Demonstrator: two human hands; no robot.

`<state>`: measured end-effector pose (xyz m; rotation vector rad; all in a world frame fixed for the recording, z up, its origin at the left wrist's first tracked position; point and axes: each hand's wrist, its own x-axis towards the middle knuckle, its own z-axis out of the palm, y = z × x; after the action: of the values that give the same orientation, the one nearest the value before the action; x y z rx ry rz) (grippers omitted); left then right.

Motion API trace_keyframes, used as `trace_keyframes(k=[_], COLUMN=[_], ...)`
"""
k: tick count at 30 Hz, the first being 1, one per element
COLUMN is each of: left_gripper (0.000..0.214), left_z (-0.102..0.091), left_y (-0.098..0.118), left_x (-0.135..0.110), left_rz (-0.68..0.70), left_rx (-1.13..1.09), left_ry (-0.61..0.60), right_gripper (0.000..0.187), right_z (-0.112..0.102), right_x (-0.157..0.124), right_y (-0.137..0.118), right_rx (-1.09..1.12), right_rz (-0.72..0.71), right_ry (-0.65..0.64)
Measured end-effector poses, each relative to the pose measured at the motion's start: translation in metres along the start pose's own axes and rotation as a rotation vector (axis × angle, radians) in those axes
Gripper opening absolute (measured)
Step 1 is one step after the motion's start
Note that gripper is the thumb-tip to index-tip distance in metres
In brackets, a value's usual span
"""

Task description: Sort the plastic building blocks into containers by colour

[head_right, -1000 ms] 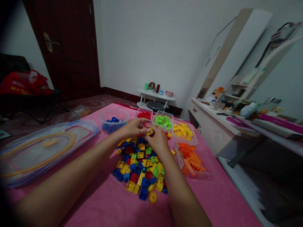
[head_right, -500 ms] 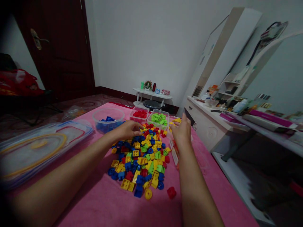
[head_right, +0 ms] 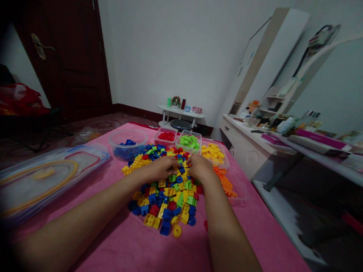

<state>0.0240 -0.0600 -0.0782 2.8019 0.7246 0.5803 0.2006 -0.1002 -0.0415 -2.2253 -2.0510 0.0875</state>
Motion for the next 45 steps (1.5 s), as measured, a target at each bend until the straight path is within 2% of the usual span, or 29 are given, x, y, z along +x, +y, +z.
trace_keyframes(k=[5, 10, 12, 17, 20, 24, 27, 29, 31, 33, 35, 42, 45], left_gripper=[0.026, 0.031, 0.041, 0.053, 0.050, 0.048, 0.055, 0.060, 0.062, 0.061, 0.060, 0.058, 0.058], left_z=[-0.007, -0.018, -0.023, -0.033, -0.036, -0.040, -0.041, -0.040, -0.037, -0.035, -0.033, -0.031, -0.031], left_y=[-0.004, -0.001, 0.001, -0.006, -0.018, -0.026, -0.020, -0.013, -0.007, -0.003, -0.003, -0.005, -0.007], left_x=[-0.002, -0.002, -0.002, -0.004, -0.007, -0.008, -0.004, -0.001, 0.001, 0.002, 0.002, 0.002, 0.002], left_rz=[-0.083, -0.189, -0.281, -0.441, -0.473, -0.496, -0.457, -0.414, -0.380, -0.355, -0.345, -0.349, -0.336], left_rx=[0.073, 0.136, 0.148, 0.126, 0.107, 0.001, -0.347, -0.609, -0.764, -0.813, -0.812, -0.747, -0.769], left_ry=[-0.028, 0.036, 0.076, 0.118, 0.103, 0.224, 0.269, 0.242, 0.210, 0.195, 0.202, 0.172, 0.160], right_gripper=[0.042, 0.028, 0.025, 0.047, 0.036, 0.018, 0.023, 0.028, 0.030, 0.028, 0.024, 0.013, 0.016], right_z=[-0.004, -0.004, -0.004, -0.003, -0.001, -0.002, -0.009, -0.014, -0.016, -0.015, -0.010, 0.004, 0.003], right_x=[-0.009, -0.011, -0.011, -0.011, -0.011, -0.010, -0.009, -0.011, -0.013, -0.014, -0.014, -0.010, -0.008], right_y=[-0.007, -0.013, -0.012, -0.011, -0.011, -0.012, -0.017, -0.024, -0.034, -0.043, -0.049, -0.055, -0.051], right_rx=[-0.156, -0.203, -0.203, -0.135, -0.124, -0.108, 0.008, 0.158, 0.308, 0.415, 0.492, 0.729, 0.719], right_rz=[0.028, 0.011, 0.014, -0.055, -0.075, -0.032, -0.028, -0.096, -0.221, -0.333, -0.376, -0.413, -0.330], right_ry=[-0.094, -0.116, -0.116, -0.065, -0.066, -0.014, 0.142, 0.213, 0.230, 0.243, 0.262, 0.240, 0.255])
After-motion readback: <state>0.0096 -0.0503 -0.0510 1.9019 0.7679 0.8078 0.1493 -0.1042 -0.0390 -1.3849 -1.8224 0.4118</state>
